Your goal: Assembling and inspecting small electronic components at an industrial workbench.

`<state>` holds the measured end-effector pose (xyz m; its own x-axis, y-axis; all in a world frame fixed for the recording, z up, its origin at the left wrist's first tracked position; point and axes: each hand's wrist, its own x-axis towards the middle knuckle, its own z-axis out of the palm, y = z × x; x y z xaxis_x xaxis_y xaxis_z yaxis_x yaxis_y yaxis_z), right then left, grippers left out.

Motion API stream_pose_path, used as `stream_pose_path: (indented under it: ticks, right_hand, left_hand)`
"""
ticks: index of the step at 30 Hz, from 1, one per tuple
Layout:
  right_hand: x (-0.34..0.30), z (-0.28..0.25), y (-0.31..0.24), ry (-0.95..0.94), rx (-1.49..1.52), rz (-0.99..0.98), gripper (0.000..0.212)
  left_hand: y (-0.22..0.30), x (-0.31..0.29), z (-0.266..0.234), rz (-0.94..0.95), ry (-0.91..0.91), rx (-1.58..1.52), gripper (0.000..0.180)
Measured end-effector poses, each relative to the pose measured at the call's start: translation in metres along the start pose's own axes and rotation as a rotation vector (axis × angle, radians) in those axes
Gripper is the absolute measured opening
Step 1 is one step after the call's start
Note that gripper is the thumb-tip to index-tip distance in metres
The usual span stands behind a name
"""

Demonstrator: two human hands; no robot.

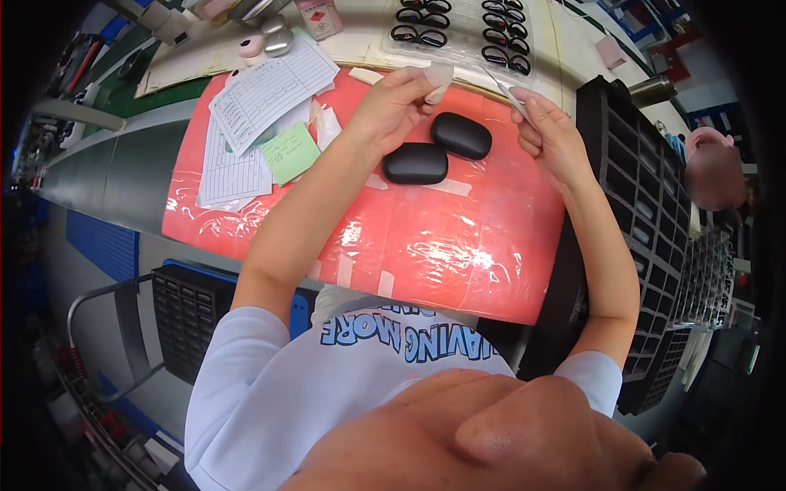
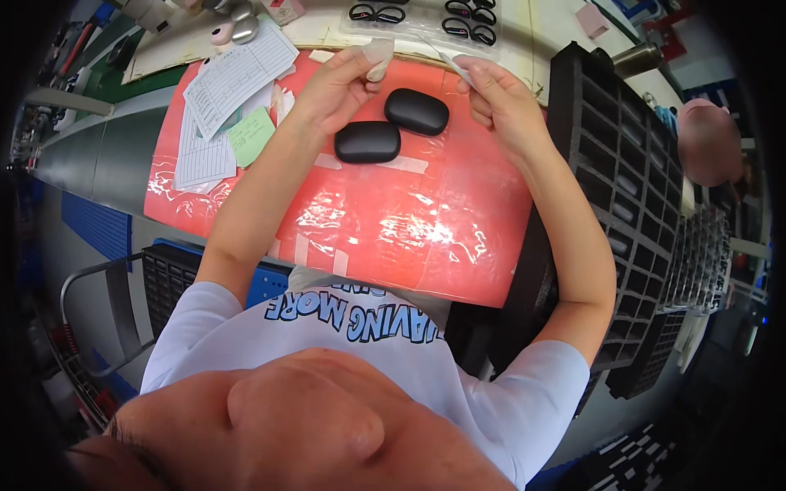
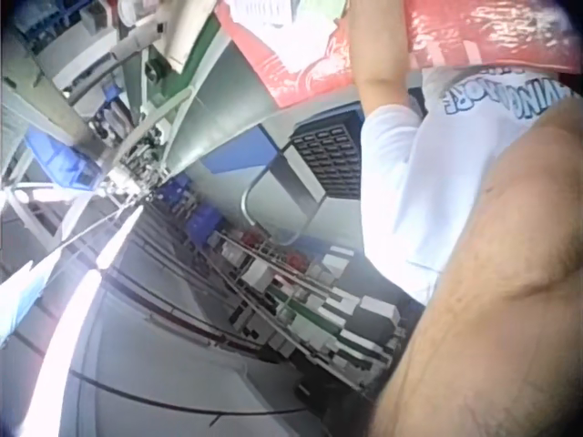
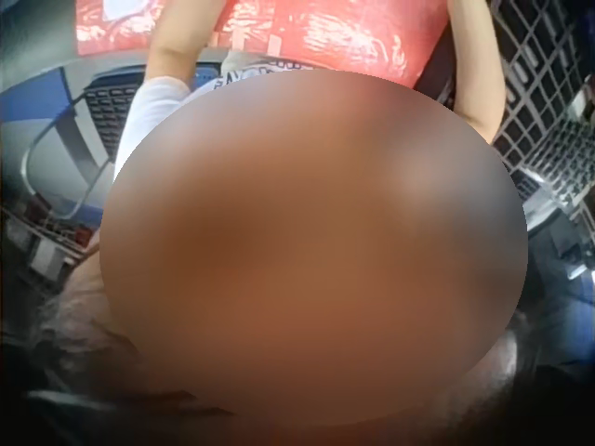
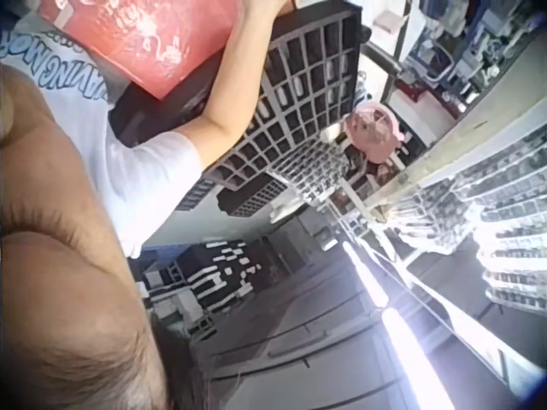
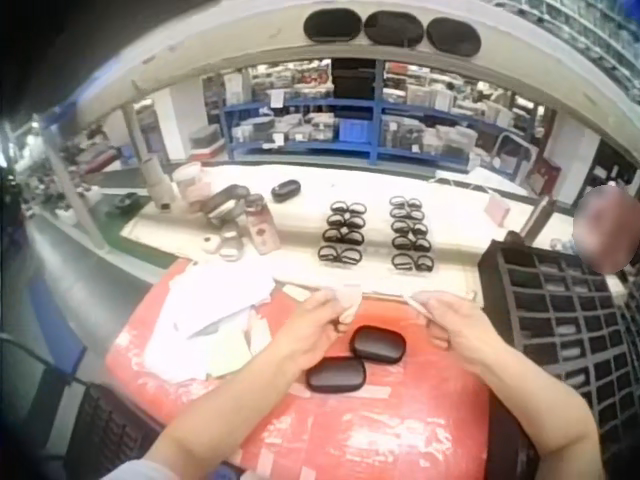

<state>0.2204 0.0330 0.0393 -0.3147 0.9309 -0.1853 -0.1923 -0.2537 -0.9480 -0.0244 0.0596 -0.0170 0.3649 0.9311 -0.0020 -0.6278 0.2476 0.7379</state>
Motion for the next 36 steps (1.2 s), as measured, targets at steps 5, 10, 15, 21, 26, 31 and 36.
stream_pose_path:
  ticks: [5,10,15,21,26,31,36]
  right_hand:
    - [-0.009,0.014,0.010,0.009,-0.487,-0.271,0.030]
    - [-0.019,0.032,0.012,0.000,-0.913,-0.423,0.025]
    - [-0.019,0.030,0.011,0.095,-0.971,-0.376,0.025]
    - [-0.017,0.031,0.014,0.120,-0.996,-0.428,0.025]
    - [-0.013,0.028,0.013,0.157,-0.974,-0.379,0.023]
    - [-0.013,0.025,0.017,0.140,-0.972,-0.392,0.023]
    - [-0.019,0.032,0.009,0.264,-0.957,-0.532,0.021]
  left_hand:
    - [0.001,-0.003,0.006,-0.017,-0.027,0.044,0.011]
    - [0.002,-0.006,0.009,-0.088,0.062,-0.016,0.011]
    - [0.001,-0.005,0.005,-0.091,0.051,0.007,0.012]
    - [-0.002,-0.004,0.004,-0.119,0.065,0.034,0.011]
    - [-0.005,-0.004,0.003,-0.128,0.092,0.068,0.014]
    - [-0.003,-0.005,0.006,-0.129,0.094,0.079,0.012]
    - [0.001,-0.008,0.009,-0.118,0.118,0.072,0.009]
